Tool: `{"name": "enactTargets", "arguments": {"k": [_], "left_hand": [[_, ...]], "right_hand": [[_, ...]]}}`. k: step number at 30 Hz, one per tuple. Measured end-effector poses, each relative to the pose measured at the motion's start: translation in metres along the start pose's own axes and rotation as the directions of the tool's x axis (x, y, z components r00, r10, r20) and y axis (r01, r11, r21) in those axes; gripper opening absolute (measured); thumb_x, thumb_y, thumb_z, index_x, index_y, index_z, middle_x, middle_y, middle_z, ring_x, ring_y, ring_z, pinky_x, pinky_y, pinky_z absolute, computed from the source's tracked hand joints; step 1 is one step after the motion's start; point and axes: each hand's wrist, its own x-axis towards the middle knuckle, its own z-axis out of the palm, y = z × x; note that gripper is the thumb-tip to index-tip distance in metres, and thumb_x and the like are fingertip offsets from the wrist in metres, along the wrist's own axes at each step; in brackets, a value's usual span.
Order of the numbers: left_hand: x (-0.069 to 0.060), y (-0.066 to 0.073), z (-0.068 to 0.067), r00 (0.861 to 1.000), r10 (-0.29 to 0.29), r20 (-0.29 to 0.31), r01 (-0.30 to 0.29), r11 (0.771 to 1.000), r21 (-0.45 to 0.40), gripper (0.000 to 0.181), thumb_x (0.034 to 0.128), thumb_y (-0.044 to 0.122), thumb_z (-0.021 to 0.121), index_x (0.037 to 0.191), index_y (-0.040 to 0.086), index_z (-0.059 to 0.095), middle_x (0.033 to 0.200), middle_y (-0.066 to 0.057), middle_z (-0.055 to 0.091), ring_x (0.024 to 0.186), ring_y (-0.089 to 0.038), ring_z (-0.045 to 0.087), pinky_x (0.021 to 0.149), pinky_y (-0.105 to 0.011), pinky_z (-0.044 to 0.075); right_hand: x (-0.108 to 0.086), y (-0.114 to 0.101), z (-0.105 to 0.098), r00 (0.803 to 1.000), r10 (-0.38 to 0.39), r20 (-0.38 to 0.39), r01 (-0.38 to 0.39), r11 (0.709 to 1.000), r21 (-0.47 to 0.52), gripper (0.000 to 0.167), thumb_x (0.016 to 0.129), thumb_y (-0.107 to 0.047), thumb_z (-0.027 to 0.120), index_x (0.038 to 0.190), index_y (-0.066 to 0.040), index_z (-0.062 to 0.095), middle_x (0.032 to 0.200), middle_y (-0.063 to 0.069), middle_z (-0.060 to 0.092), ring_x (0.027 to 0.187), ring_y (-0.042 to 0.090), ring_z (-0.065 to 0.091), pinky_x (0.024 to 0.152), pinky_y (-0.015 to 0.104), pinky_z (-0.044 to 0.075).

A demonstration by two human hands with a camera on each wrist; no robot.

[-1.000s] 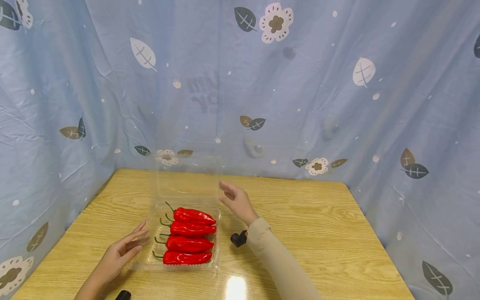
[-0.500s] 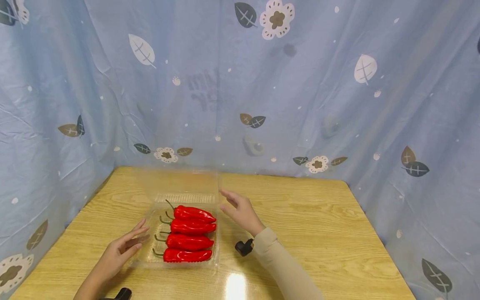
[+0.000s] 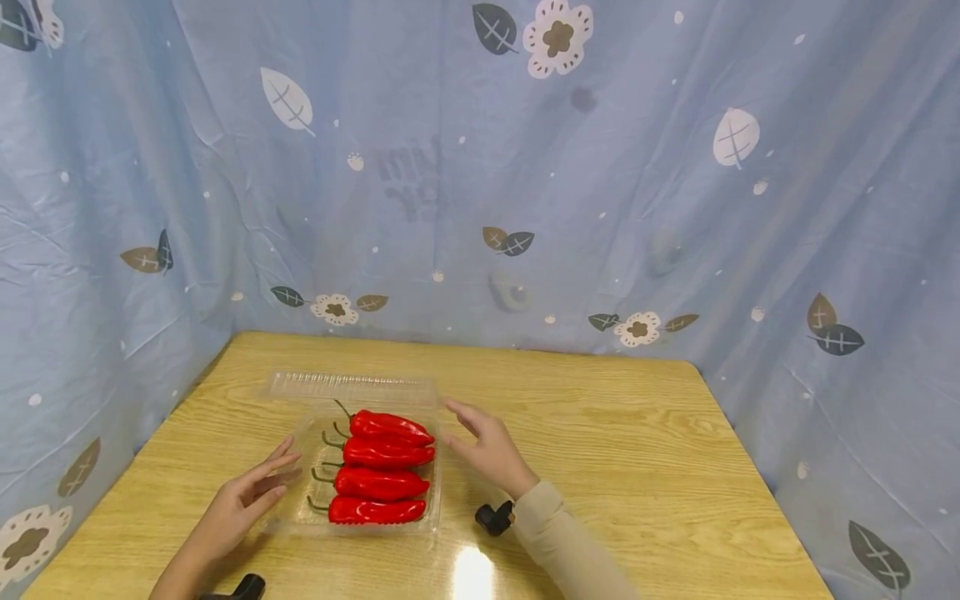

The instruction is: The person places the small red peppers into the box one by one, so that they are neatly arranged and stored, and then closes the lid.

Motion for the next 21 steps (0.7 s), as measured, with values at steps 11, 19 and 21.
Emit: {"name": "enactTargets", "arguments": {"k": [11,19,21], "left_hand": [[0.0,0.003,-0.002,0.998,-0.06,0.011,0.06,0.998,0.007,0.039,0.0922,-0.004,0.055,0.131,-0.009,0.05,0.151,-0.012,0.034,0.115,0.003,0.054,0.087,-0.008,0.048],[0.0,0.007,0.0,0.995,-0.092,-0.026,0.093,0.995,0.035,0.035,0.0908,-0.002,0.058,0.126,-0.007,0.055,0.136,0.022,0.047,0.106,0.004,0.057,0.082,-0.01,0.05],[0.0,0.007,-0.001,0.998,-0.064,-0.022,0.065,0.997,0.049,0.035,0.0903,-0.004,0.058,0.125,-0.008,0.055,0.143,0.017,0.044,0.113,0.005,0.053,0.083,-0.008,0.048]], "right_hand": [[-0.015,0.0,0.01,0.997,-0.071,-0.004,0.071,0.997,-0.025,0.05,0.089,-0.001,0.063,0.136,0.004,0.047,0.14,0.019,0.048,0.131,0.036,0.043,0.108,0.041,0.037],[-0.027,0.003,0.012,0.996,-0.081,0.04,0.082,0.997,-0.012,0.05,0.091,0.001,0.058,0.139,0.002,0.044,0.144,0.018,0.045,0.133,0.035,0.04,0.108,0.041,0.037],[-0.03,0.002,0.012,0.996,-0.078,0.049,0.078,0.997,-0.003,0.05,0.093,-0.002,0.058,0.141,-0.001,0.043,0.145,0.016,0.044,0.134,0.034,0.04,0.109,0.04,0.036]]}}
